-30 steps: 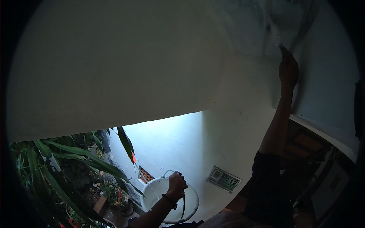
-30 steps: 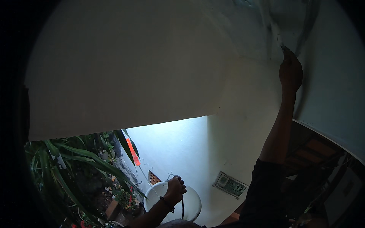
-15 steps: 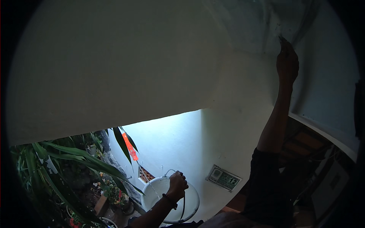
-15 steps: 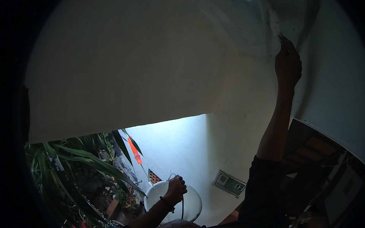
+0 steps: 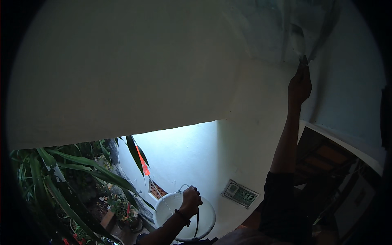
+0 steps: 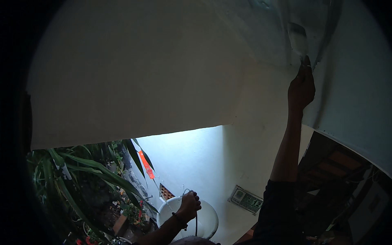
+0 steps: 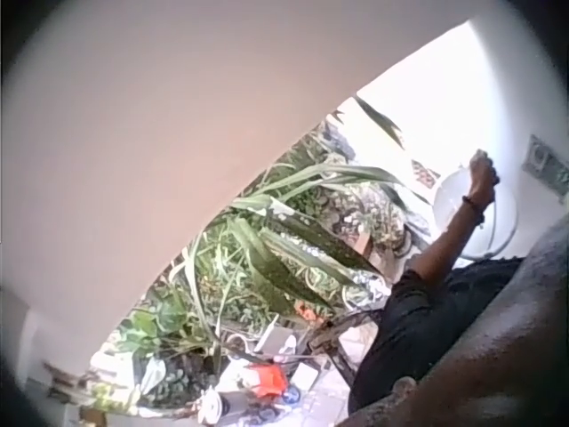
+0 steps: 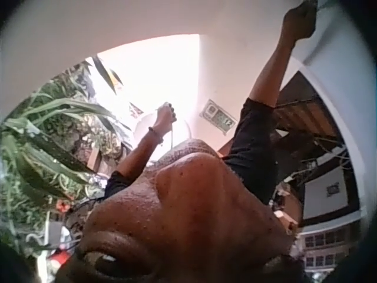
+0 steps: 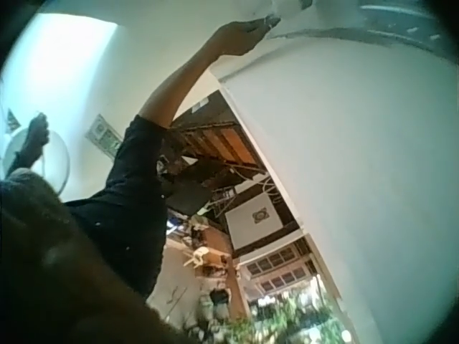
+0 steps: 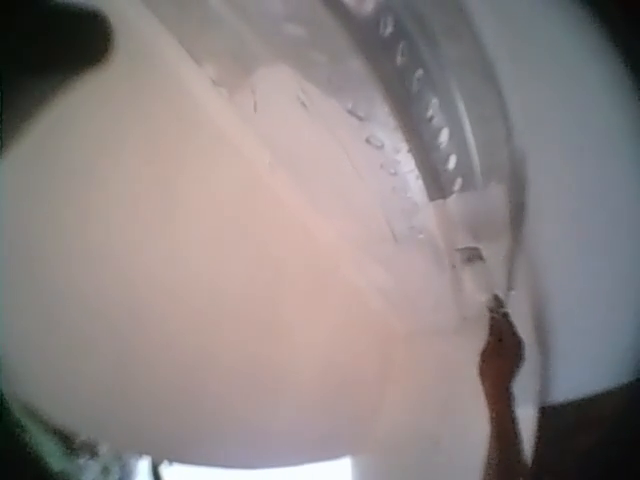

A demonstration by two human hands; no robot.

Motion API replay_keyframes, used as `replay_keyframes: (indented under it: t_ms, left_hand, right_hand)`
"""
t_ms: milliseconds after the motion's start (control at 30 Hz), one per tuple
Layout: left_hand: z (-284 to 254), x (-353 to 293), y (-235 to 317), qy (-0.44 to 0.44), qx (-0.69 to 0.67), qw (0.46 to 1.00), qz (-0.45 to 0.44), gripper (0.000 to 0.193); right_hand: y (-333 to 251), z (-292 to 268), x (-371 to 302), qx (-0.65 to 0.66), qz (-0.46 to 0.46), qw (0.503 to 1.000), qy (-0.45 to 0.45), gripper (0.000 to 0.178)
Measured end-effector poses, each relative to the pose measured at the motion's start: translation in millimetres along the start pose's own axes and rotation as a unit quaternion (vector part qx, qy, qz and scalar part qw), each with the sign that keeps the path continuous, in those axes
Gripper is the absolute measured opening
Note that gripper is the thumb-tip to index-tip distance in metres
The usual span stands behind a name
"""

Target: Painting a ceiling or overhead structure with white paint using a brush while standing on a ladder.

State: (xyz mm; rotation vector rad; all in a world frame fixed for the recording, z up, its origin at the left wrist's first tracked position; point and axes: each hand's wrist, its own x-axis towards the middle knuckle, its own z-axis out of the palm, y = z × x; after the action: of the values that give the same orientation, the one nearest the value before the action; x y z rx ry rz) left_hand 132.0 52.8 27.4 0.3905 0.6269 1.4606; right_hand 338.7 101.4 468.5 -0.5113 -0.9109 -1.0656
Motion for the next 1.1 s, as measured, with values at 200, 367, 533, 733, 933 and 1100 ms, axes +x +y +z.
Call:
replay_keyframes:
  t_ms: [200, 367, 533, 733, 933, 1100]
  left_hand:
    - [-5, 4, -4, -0.001, -0.008, 1.000, -0.005, 0.021]
    - [-12, 3, -4, 0.003, -0.002, 1.000, 0.002, 0.021]
    - [-21, 6, -5, -0.007, -0.014, 1.000, -0.002, 0.021]
    - [-21, 4, -5, 0.004, -0.004, 1.000, 0.006, 0.022]
    - [-19, 1, -4, -0.008, -0.015, 1.000, 0.021, 0.017]
    - [-14, 0, -3, 0.009, -0.010, 1.000, 0.016, 0.018]
  right_hand:
    - [-38, 5, 41, 0.092, -0.111, 0.987, 0.070, 0.031]
    - [-17, 29, 21, 0.020, -0.084, 0.996, 0.016, 0.031]
    - [38, 50, -17, -0.064, -0.005, 0.995, -0.074, 0.031]
    - [70, 45, -44, -0.182, 0.036, 0.971, -0.152, 0.032]
    - [35, 14, -32, -0.062, -0.013, 0.997, -0.053, 0.033]
    - [-5, -2, 9, 0.054, -0.071, 0.996, 0.031, 0.033]
